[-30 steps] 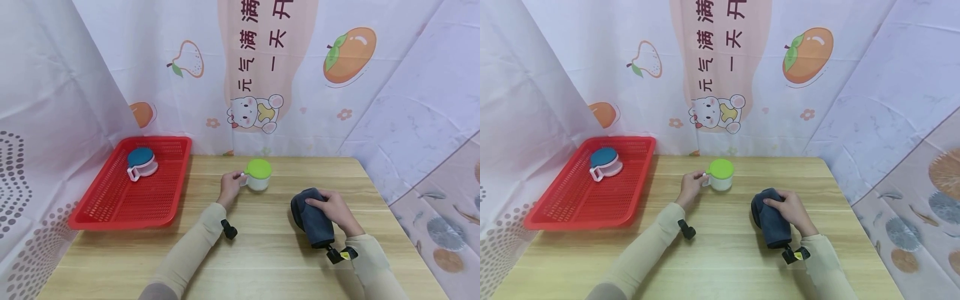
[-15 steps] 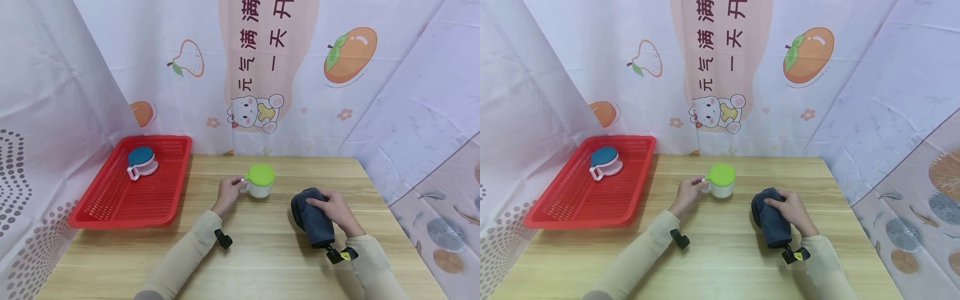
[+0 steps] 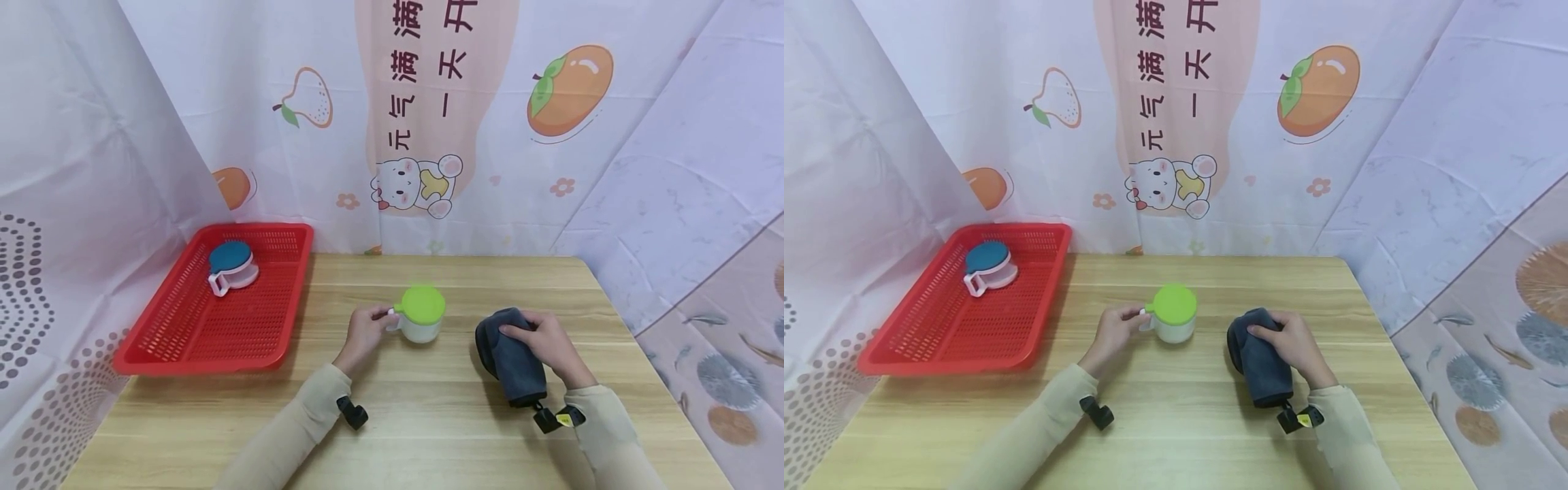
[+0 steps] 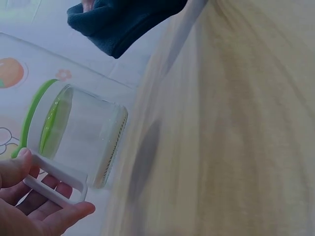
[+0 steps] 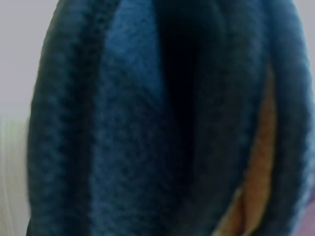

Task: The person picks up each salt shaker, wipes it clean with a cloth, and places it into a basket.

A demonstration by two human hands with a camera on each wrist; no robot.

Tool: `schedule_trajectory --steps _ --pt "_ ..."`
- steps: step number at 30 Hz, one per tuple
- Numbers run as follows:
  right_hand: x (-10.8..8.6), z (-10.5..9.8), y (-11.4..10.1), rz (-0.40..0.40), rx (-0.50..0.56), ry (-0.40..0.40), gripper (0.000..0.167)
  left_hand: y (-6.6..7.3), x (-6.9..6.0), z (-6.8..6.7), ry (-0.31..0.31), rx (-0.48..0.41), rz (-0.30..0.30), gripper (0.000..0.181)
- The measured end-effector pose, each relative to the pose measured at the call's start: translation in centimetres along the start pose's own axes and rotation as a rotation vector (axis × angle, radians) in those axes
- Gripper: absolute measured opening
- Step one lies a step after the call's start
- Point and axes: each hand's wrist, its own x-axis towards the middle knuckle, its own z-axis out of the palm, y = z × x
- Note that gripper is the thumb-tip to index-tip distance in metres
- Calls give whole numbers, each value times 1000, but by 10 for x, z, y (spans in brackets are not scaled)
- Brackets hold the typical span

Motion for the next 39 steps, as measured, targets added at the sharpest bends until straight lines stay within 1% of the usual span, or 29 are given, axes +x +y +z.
schedule_trajectory --steps 3,5,11,12,19,28,32,39 --pt "0 1 -1 9 -2 -2 34 -4 -2 0 0 6 5 23" --pt "-1 1 -1 16 -6 -5 33 -7 -2 0 0 6 20 22" --pt "-1 2 -2 21 -12 -6 33 -12 -6 2 -9 -33 12 24" --pt "-1 2 -2 20 -11 -5 33 -13 -7 3 -10 -32 9 24" --pt "0 2 0 5 -4 -10 33 -16 -8 4 -7 -2 38 22" --pt "0 3 2 0 -5 -14 32 -17 -9 4 12 -10 6 23" --pt "1 3 2 1 -7 -14 32 -20 -9 5 16 -1 13 23" --pt "1 4 3 12 6 -13 32 -23 -8 6 17 -3 2 23"
